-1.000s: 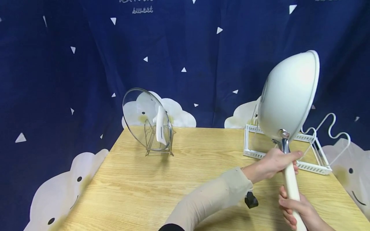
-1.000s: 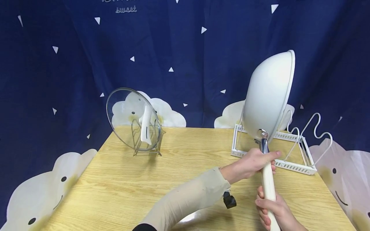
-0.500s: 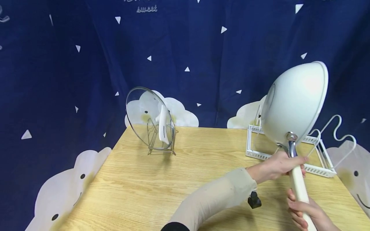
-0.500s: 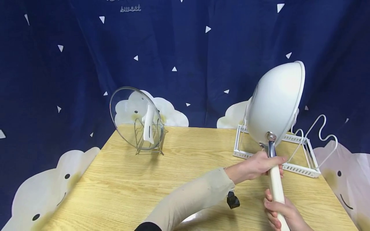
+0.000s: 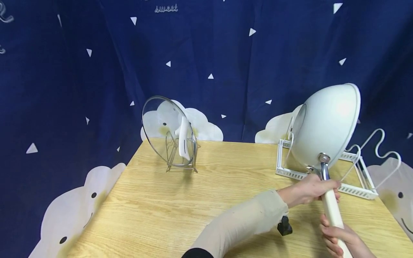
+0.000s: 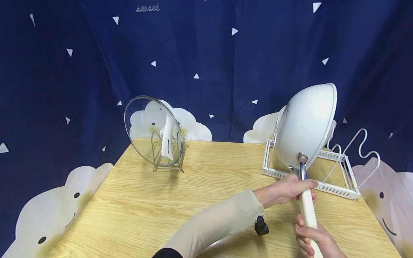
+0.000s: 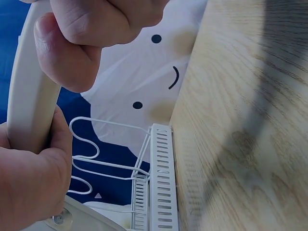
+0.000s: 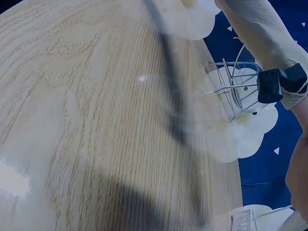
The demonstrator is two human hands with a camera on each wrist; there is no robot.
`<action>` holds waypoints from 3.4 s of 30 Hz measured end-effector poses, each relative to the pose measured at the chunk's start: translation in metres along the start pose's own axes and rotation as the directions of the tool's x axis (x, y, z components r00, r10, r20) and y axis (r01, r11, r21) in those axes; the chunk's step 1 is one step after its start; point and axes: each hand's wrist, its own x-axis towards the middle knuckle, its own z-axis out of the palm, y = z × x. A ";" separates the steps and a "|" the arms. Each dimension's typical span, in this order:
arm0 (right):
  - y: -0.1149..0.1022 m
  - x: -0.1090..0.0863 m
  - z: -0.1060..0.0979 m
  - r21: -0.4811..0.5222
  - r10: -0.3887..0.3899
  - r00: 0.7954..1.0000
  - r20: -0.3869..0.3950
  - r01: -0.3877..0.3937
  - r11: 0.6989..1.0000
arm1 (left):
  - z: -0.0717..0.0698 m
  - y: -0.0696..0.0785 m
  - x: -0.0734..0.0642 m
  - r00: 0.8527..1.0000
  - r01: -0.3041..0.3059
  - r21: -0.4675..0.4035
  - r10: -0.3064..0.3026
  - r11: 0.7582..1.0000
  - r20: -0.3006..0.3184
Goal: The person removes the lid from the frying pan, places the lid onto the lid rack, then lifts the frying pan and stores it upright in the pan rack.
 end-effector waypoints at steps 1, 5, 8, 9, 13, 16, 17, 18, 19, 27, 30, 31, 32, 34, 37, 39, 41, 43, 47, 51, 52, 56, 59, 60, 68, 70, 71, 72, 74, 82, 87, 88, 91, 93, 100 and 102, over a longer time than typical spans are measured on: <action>0.000 -0.001 0.000 -0.001 0.003 1.000 -0.004 -0.003 1.000 | 0.000 -0.001 0.000 1.000 -0.001 0.000 0.001 1.000 -0.001; 0.001 -0.004 -0.001 0.011 0.031 0.998 -0.048 -0.030 0.999 | 0.000 -0.004 0.002 1.000 0.004 0.016 -0.004 1.000 -0.022; 0.001 -0.005 -0.001 0.036 0.055 0.996 -0.065 -0.053 0.998 | 0.001 -0.008 0.003 0.999 0.013 -0.008 -0.014 1.000 -0.048; 0.001 -0.005 0.000 0.041 0.058 0.996 -0.068 -0.055 0.998 | 0.001 -0.009 0.004 0.998 0.015 -0.023 -0.016 1.000 -0.054; 0.000 -0.003 -0.001 0.014 0.056 0.997 -0.054 -0.056 0.998 | 0.002 -0.012 0.008 0.997 0.016 -0.078 -0.022 0.997 -0.070; -0.001 -0.002 -0.003 0.002 0.050 0.998 -0.038 -0.050 0.999 | 0.001 -0.013 0.010 0.998 0.016 -0.083 -0.021 0.996 -0.063; -0.001 -0.002 -0.004 0.009 0.050 0.998 -0.038 -0.050 0.999 | 0.001 -0.013 0.011 0.998 0.014 -0.082 -0.019 0.996 -0.057; -0.001 -0.001 -0.006 0.015 0.049 0.998 -0.037 -0.048 0.999 | 0.000 -0.012 0.012 0.998 0.013 -0.086 -0.018 0.996 -0.053; -0.002 -0.001 -0.007 0.018 0.046 0.998 -0.040 -0.045 0.999 | -0.001 -0.012 0.014 0.999 0.014 -0.090 -0.019 0.996 -0.050; 0.003 -0.002 -0.012 0.054 0.044 0.997 -0.057 -0.041 0.998 | -0.002 -0.015 0.018 0.998 0.052 -0.094 -0.056 0.994 -0.041; 0.002 -0.002 -0.011 0.023 0.047 0.996 -0.080 -0.045 0.999 | -0.003 -0.013 0.019 0.997 0.071 -0.110 -0.072 0.991 -0.003; 0.000 -0.002 -0.011 0.005 0.055 0.994 -0.094 -0.054 0.999 | -0.004 -0.012 0.020 0.997 0.079 -0.121 -0.078 0.990 0.010; -0.002 -0.002 -0.011 -0.018 0.073 0.990 -0.119 -0.076 0.997 | -0.005 -0.011 0.021 0.996 0.087 -0.127 -0.085 0.988 0.023; -0.007 -0.002 -0.012 -0.066 0.119 0.976 -0.185 -0.133 0.989 | -0.007 -0.009 0.023 0.994 0.107 -0.139 -0.102 0.985 0.046; -0.011 -0.003 -0.013 -0.131 0.188 0.928 -0.322 -0.240 0.962 | -0.009 -0.009 0.027 0.989 0.137 -0.149 -0.128 0.979 0.068; -0.011 -0.004 -0.012 -0.155 0.222 0.886 -0.407 -0.306 0.939 | -0.010 -0.012 0.028 0.987 0.151 -0.148 -0.142 0.977 0.071; -0.011 -0.004 -0.012 -0.175 0.239 0.855 -0.461 -0.352 0.920 | -0.011 -0.014 0.029 0.986 0.159 -0.135 -0.151 0.978 0.069; -0.011 -0.005 -0.012 -0.184 0.253 0.834 -0.491 -0.383 0.905 | -0.011 -0.017 0.029 0.986 0.160 -0.120 -0.153 0.980 0.065; -0.009 -0.005 -0.011 -0.207 0.244 0.809 -0.535 -0.406 0.890 | -0.012 -0.018 0.028 0.988 0.153 -0.101 -0.149 0.983 0.041; -0.007 -0.003 -0.011 -0.229 0.221 0.782 -0.583 -0.419 0.879 | -0.014 -0.019 0.027 0.988 0.150 -0.100 -0.147 0.984 0.036; -0.007 -0.002 -0.011 -0.232 0.214 0.765 -0.607 -0.428 0.873 | -0.015 -0.019 0.027 0.989 0.149 -0.097 -0.145 0.984 0.041; -0.004 0.003 -0.010 -0.265 0.180 0.701 -0.690 -0.476 0.838 | -0.015 -0.021 0.029 0.990 0.141 -0.090 -0.138 0.986 0.030; -0.003 0.006 -0.009 -0.308 0.143 0.665 -0.733 -0.511 0.802 | -0.016 -0.022 0.030 0.991 0.136 -0.079 -0.135 0.988 0.011; -0.003 0.006 -0.009 -0.317 0.137 0.658 -0.741 -0.522 0.792 | -0.016 -0.022 0.030 0.991 0.136 -0.078 -0.136 0.988 0.008; -0.003 0.007 -0.015 -0.388 0.118 0.665 -0.737 -0.560 0.732 | -0.021 -0.021 0.030 0.990 0.143 -0.127 -0.140 0.982 0.027; -0.003 0.007 -0.017 -0.389 0.124 0.662 -0.739 -0.570 0.724 | -0.022 -0.022 0.029 0.990 0.143 -0.118 -0.141 0.983 0.025; -0.002 0.007 -0.018 -0.386 0.126 0.658 -0.742 -0.574 0.723 | -0.022 -0.023 0.029 0.990 0.140 -0.108 -0.139 0.984 0.020; -0.001 0.007 -0.019 -0.388 0.124 0.659 -0.742 -0.573 0.722 | -0.022 -0.023 0.029 0.990 0.138 -0.098 -0.137 0.986 0.014; 0.000 0.007 -0.020 -0.380 0.125 0.650 -0.749 -0.577 0.723 | -0.022 -0.024 0.029 0.991 0.135 -0.091 -0.134 0.987 0.008; -0.002 0.007 -0.023 -0.360 0.142 0.645 -0.751 -0.580 0.731 | -0.024 -0.026 0.031 0.995 0.103 -0.043 -0.102 0.994 0.013; -0.002 0.008 -0.025 -0.392 0.130 0.665 -0.735 -0.573 0.720 | -0.023 -0.026 0.032 0.995 0.102 -0.037 -0.102 0.994 0.003; -0.002 0.008 -0.026 -0.396 0.130 0.669 -0.731 -0.572 0.718 | -0.022 -0.026 0.032 0.995 0.103 -0.038 -0.103 0.994 -0.001; -0.001 0.008 -0.027 -0.394 0.136 0.676 -0.724 -0.568 0.723 | -0.021 -0.026 0.032 0.994 0.109 -0.040 -0.110 0.993 -0.013; -0.001 0.007 -0.028 -0.392 0.140 0.678 -0.722 -0.567 0.725 | -0.020 -0.026 0.031 0.993 0.110 -0.035 -0.111 0.993 -0.027; -0.002 0.008 -0.027 -0.398 0.127 0.663 -0.738 -0.580 0.711 | -0.017 -0.025 0.027 0.993 0.101 -0.005 -0.101 0.995 -0.059; -0.003 0.009 -0.027 -0.412 0.116 0.657 -0.745 -0.591 0.694 | -0.017 -0.024 0.026 0.994 0.093 0.002 -0.093 0.996 -0.062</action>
